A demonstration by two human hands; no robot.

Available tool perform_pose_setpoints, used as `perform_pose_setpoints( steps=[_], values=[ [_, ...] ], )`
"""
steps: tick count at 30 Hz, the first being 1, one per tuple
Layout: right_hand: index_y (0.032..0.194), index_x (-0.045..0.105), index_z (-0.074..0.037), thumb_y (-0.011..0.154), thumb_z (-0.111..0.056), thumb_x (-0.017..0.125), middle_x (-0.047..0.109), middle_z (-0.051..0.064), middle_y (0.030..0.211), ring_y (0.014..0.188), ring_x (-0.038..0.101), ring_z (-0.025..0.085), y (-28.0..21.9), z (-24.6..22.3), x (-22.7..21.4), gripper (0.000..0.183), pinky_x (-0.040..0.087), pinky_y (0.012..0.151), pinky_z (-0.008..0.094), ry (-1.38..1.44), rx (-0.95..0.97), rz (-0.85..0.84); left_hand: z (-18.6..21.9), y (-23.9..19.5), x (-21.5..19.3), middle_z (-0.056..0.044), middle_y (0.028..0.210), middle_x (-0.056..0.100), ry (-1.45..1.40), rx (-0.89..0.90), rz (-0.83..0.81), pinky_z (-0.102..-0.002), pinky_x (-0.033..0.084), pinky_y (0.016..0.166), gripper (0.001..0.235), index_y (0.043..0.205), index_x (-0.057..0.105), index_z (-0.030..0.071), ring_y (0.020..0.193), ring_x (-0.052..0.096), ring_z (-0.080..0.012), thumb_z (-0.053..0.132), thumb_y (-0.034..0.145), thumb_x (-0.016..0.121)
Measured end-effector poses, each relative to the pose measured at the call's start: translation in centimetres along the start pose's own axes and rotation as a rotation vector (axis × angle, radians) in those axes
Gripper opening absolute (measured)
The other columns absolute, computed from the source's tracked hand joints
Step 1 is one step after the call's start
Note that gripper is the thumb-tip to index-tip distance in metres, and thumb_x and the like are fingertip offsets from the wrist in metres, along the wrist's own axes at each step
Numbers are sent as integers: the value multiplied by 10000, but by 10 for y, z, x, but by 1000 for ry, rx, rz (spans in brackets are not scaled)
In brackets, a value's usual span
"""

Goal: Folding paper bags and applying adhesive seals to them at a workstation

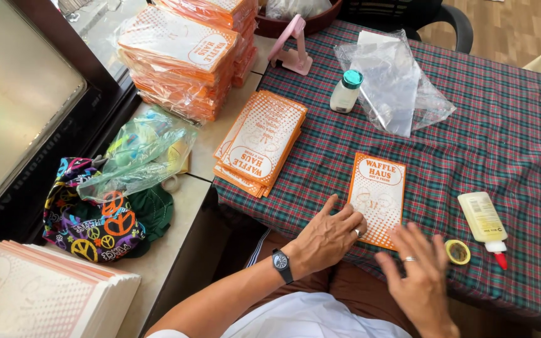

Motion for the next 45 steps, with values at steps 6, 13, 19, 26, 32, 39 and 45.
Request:
perform_pose_setpoints(
  steps=[6,13,19,26,32,39,45],
  values=[
    [1091,762,-61,920,-30,732,748,64,1144,1102,687,302,-6,-9,-1,177,507,1027,444,125,-194,158,-2,-22,-19,-121,1128,591,-111,90,18,-629,415,1121,741,1316,578,64,1193,588,-307,638,849,599],
    [1068,753,-93,909,-63,664,781,43,1052,971,753,174,16,-21,-54,185,573,930,263,397,-74,47,5,-44,-71,-163,1178,581,-627,33,231,-465,408,875,202,1261,592,48,994,534,-345,120,1121,466],
    [1153,726,-38,973,-37,733,732,105,893,712,707,151,98,-31,-53,180,540,763,202,572,375,207,-46,-30,-116,-125,1066,677,-807,-314,384,-398,525,838,99,1093,638,66,914,666,-317,128,1026,602],
    [1426,465,165,937,14,689,643,343,1088,828,651,303,235,-52,98,559,619,702,443,1060,387,1,-180,-27,-114,-282,881,660,-363,-824,415,-597,458,710,324,1083,600,-24,850,637,-532,212,901,725],
    [1468,402,155,872,-162,796,667,346,1153,721,772,321,225,-89,157,782,658,647,397,869,697,-466,-257,-34,-55,-323,1212,584,-68,-1113,-12,-583,476,978,750,1388,515,-126,1178,568,-512,423,903,678],
    [1570,123,163,803,-74,851,566,358,1289,1117,654,356,227,-125,134,1084,606,859,487,1263,924,-406,-270,-30,-34,-384,1240,580,-297,-1180,-179,-595,493,1009,727,1166,681,-135,1205,579,-584,536,885,700],
    [1368,504,128,761,-113,871,590,175,1148,977,664,256,224,-104,164,750,580,765,377,1368,1126,-376,-279,-44,-25,-417,1235,568,-342,-1170,-174,-600,486,1017,675,1119,706,-141,1197,573,-610,489,875,714]
  ],
)
Point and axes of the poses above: each hand's wrist, its own y-axis towards the middle knuckle, its own x-axis out of the palm, z = x × y, the point moved 3 cm from there along y, towards the middle knuckle
